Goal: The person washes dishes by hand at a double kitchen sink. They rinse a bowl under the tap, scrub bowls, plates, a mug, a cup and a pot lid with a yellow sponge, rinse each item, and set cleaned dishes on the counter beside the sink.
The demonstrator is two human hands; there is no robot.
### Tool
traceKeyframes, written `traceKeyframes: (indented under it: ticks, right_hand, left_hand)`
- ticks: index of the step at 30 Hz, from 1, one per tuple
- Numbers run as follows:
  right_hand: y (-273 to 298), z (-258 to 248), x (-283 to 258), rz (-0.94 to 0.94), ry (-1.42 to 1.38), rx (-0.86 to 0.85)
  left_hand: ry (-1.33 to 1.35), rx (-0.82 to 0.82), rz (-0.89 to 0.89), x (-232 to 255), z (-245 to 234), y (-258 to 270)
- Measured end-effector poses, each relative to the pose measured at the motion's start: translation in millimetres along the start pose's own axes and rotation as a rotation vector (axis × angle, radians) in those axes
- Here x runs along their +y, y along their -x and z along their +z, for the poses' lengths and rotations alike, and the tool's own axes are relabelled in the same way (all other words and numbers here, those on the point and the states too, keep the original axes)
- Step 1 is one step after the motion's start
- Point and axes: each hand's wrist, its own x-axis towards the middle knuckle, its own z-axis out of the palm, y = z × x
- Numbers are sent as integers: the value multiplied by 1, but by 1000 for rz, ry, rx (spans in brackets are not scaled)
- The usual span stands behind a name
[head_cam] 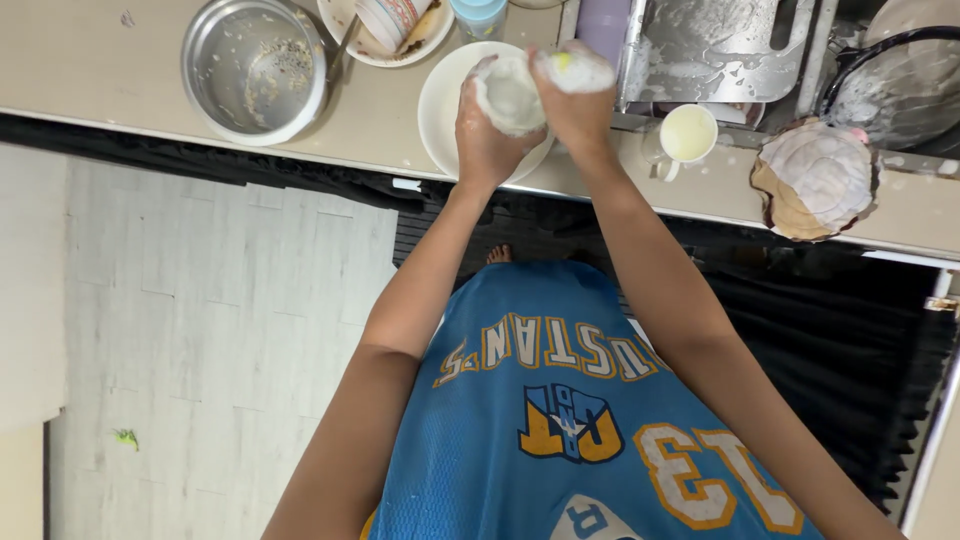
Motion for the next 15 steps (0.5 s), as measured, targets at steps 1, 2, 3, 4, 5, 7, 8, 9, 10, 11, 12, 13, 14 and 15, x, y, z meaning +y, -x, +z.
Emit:
traceKeyframes:
  ticks: [1, 2, 3, 4, 5, 7, 8, 9, 10, 11, 12, 13, 14, 15]
  right_hand:
    - [2, 1, 6, -25, -22, 28]
    - [3, 3, 11, -50, -44, 56]
    - [6, 3, 17, 17, -41, 22]
    - [10, 3, 21, 85, -39, -12]
    - [14, 4, 24, 153, -38, -50]
    - [16, 4, 27, 186, -51, -72]
    - [16, 2, 27, 201, -56, -82]
    - [16, 2, 26, 257, -80, -97]
    - [17, 3, 26, 312, -104, -112]
    - [17, 4, 25, 367, -128, -127]
    - [18, 6, 24, 362, -138, -107]
    - [20, 7, 25, 358, -146, -86]
    - [22, 8, 25, 354, -154, -65]
    - [24, 10, 26, 356, -159, -64]
  left_hand:
    - [28, -7, -37, -4, -3, 0]
    - [55, -14, -74, -8, -6, 0]
    - [85, -22, -117, -12, -7, 2]
    - [105, -41, -137, -16, -9, 3]
    - [122, -57, -160, -20, -11, 6]
    - [142, -82, -183, -26, -12, 6]
    - [145, -90, -183, -27, -11, 5]
    - [144, -98, -184, -28, -12, 4]
    - [133, -85, -136, -29, -13, 3]
    - [122, -74, -87, -29, -15, 1]
    - [112, -62, -38, -28, -17, -2]
    - [76, -124, -99, -27, -20, -3]
    - [40, -187, -159, -26, -24, -5]
    - [1, -247, -217, -24, -29, -7]
